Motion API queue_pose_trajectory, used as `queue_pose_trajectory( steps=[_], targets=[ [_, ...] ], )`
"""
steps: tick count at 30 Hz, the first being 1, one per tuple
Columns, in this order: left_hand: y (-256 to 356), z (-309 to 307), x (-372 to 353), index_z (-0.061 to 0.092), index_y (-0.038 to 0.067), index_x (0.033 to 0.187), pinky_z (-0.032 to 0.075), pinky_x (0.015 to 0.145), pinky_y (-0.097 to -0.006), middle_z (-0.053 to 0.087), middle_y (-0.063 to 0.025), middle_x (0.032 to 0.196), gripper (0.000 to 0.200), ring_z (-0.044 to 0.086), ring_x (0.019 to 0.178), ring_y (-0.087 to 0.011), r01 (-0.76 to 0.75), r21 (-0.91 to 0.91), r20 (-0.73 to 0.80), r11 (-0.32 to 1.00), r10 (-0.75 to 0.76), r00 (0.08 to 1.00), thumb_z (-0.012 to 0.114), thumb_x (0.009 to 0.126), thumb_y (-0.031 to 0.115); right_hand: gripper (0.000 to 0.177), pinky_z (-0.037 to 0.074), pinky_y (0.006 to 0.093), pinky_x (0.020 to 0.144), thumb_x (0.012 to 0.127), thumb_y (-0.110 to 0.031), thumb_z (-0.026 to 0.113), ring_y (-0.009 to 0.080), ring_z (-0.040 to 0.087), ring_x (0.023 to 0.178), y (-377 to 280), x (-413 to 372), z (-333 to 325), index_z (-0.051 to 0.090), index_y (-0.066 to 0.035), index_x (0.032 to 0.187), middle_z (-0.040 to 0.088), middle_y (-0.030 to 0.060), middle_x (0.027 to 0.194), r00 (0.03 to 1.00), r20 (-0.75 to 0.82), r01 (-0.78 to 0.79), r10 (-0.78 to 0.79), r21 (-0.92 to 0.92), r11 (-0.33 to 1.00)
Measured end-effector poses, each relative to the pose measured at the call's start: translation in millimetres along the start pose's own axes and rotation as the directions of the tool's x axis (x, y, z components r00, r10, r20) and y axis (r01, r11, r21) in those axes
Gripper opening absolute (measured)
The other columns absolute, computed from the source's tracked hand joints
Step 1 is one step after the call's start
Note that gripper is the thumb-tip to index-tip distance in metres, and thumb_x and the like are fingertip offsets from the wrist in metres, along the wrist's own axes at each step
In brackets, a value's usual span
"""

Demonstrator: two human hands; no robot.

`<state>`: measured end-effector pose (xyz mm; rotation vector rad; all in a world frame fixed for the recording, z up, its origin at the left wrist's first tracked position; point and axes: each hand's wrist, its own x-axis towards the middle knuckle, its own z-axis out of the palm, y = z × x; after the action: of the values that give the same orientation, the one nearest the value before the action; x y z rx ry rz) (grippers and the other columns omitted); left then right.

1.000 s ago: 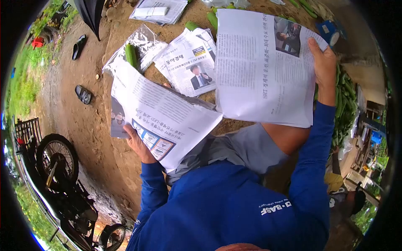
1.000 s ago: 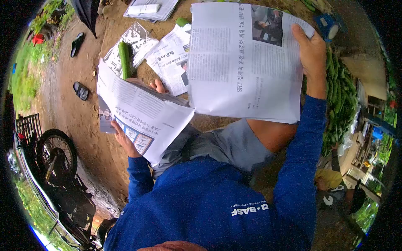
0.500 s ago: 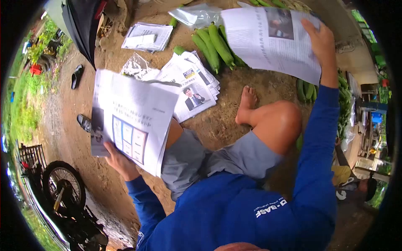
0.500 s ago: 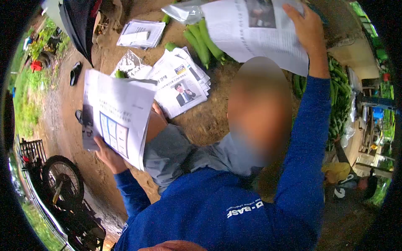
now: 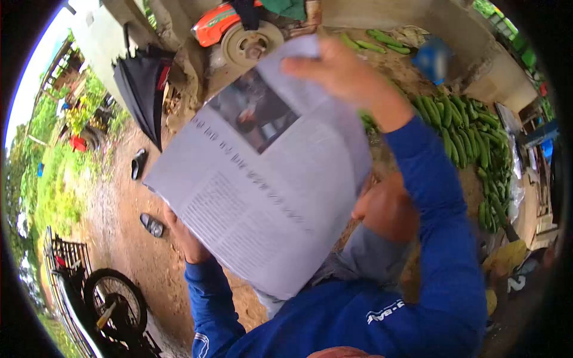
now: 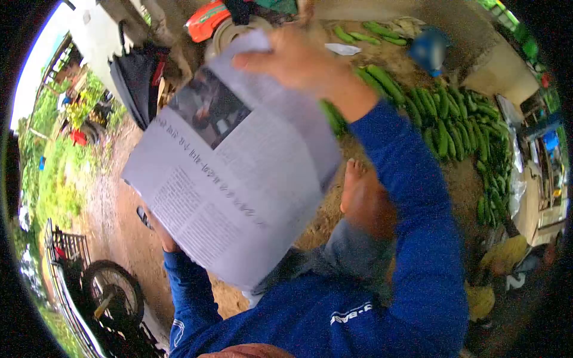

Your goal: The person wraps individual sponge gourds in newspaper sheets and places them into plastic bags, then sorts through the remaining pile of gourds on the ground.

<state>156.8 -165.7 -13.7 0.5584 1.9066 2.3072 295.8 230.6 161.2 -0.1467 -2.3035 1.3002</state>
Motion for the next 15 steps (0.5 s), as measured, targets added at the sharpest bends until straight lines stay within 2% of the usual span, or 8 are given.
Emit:
queue_pose_trajectory(
  steps=[1,2,3,4,5,7,9,15],
  targets=[
    [11,13,-2,0.058,-0.001,0.126,0.050,0.089,-0.0359,0.064,-0.0096,0.118,0.035,0.062,0.104,-0.0227,-0.100,0.178,0.056,0.979,0.091,0.994,0.061,0.097,0.019,0.043,0.052,0.0298,0.071,0.091,-0.041,0.074,0.0082,0.062,0.076,22,1,10,0.071,-0.008,0.118,0.073,-0.0020,0.094,1.000,-0.004,0.027,-0.027,0.068,0.997],
    [7,11,-4,0.061,-0.001,0.123,0.050,0.089,-0.0376,0.066,-0.0133,0.118,0.036,0.061,0.108,-0.0274,-0.257,0.596,0.249,0.761,0.129,0.960,0.064,0.092,0.018,0.044,0.052,0.0291,0.071,0.091,-0.039,0.075,0.0078,0.062,0.078,22,-4,15,0.069,-0.008,0.121,0.073,-0.0009,0.094,0.999,-0.008,-0.037,0.038,0.087,0.996],
    [3,10,-7,0.065,-0.001,0.120,0.049,0.090,-0.0392,0.068,-0.0170,0.118,0.037,0.061,0.112,-0.0321,-0.461,0.811,0.432,0.361,0.162,0.887,0.067,0.088,0.017,0.043,0.052,0.0294,0.070,0.092,-0.038,0.075,0.0075,0.061,0.078,28,-10,20,0.069,-0.007,0.121,0.072,0.0000,0.092,0.998,-0.042,-0.050,0.056,0.135,0.990],
    [0,15,-9,0.065,-0.002,0.120,0.049,0.090,-0.0402,0.068,-0.0176,0.118,0.038,0.061,0.112,-0.0325,-0.515,0.799,0.481,0.310,0.185,0.857,0.067,0.088,0.018,0.042,0.051,0.0297,0.068,0.092,-0.036,0.075,0.0072,0.060,0.078,34,-16,25,0.068,-0.006,0.121,0.071,0.0009,0.090,0.994,-0.076,-0.058,0.073,0.184,0.981],
    [-1,22,-8,0.065,-0.002,0.121,0.049,0.091,-0.0412,0.068,-0.0181,0.118,0.040,0.061,0.112,-0.0328,-0.538,0.777,0.507,0.326,0.184,0.842,0.067,0.087,0.020,0.041,0.051,0.0310,0.067,0.093,-0.034,0.074,0.0078,0.059,0.077,41,-20,24,0.068,-0.005,0.119,0.069,0.0013,0.086,0.989,-0.145,0.016,0.010,0.177,0.984],
    [-3,40,-2,0.064,-0.002,0.122,0.048,0.091,-0.0432,0.067,-0.0191,0.119,0.042,0.061,0.111,-0.0335,-0.296,0.603,0.332,0.740,0.104,0.937,0.068,0.087,0.022,0.039,0.050,0.0337,0.066,0.093,-0.032,0.074,0.0096,0.058,0.075,51,-27,19,0.067,-0.003,0.117,0.067,0.0016,0.080,0.951,-0.274,0.162,-0.142,0.053,0.985],
    [-1,59,-1,0.063,-0.003,0.122,0.048,0.091,-0.0452,0.067,-0.0201,0.119,0.045,0.062,0.110,-0.0342,-0.059,0.359,0.207,0.931,-0.018,0.978,0.069,0.087,0.025,0.037,0.050,0.0354,0.067,0.093,-0.031,0.073,0.0122,0.060,0.075,67,-28,8,0.068,-0.001,0.113,0.069,0.0044,0.078,0.973,-0.137,0.202,-0.185,0.125,0.971],
    [-9,116,-8,0.062,-0.004,0.125,0.047,0.092,-0.0512,0.066,-0.0232,0.120,0.054,0.063,0.107,-0.0364,0.012,0.291,0.223,0.957,-0.080,0.972,0.071,0.086,0.032,0.025,0.051,0.0419,0.070,0.085,-0.018,0.074,0.0263,0.070,0.075,57,-43,-8,0.065,0.004,0.091,0.067,0.0262,0.083,0.932,-0.332,0.181,-0.145,0.078,0.980]
  ],
)
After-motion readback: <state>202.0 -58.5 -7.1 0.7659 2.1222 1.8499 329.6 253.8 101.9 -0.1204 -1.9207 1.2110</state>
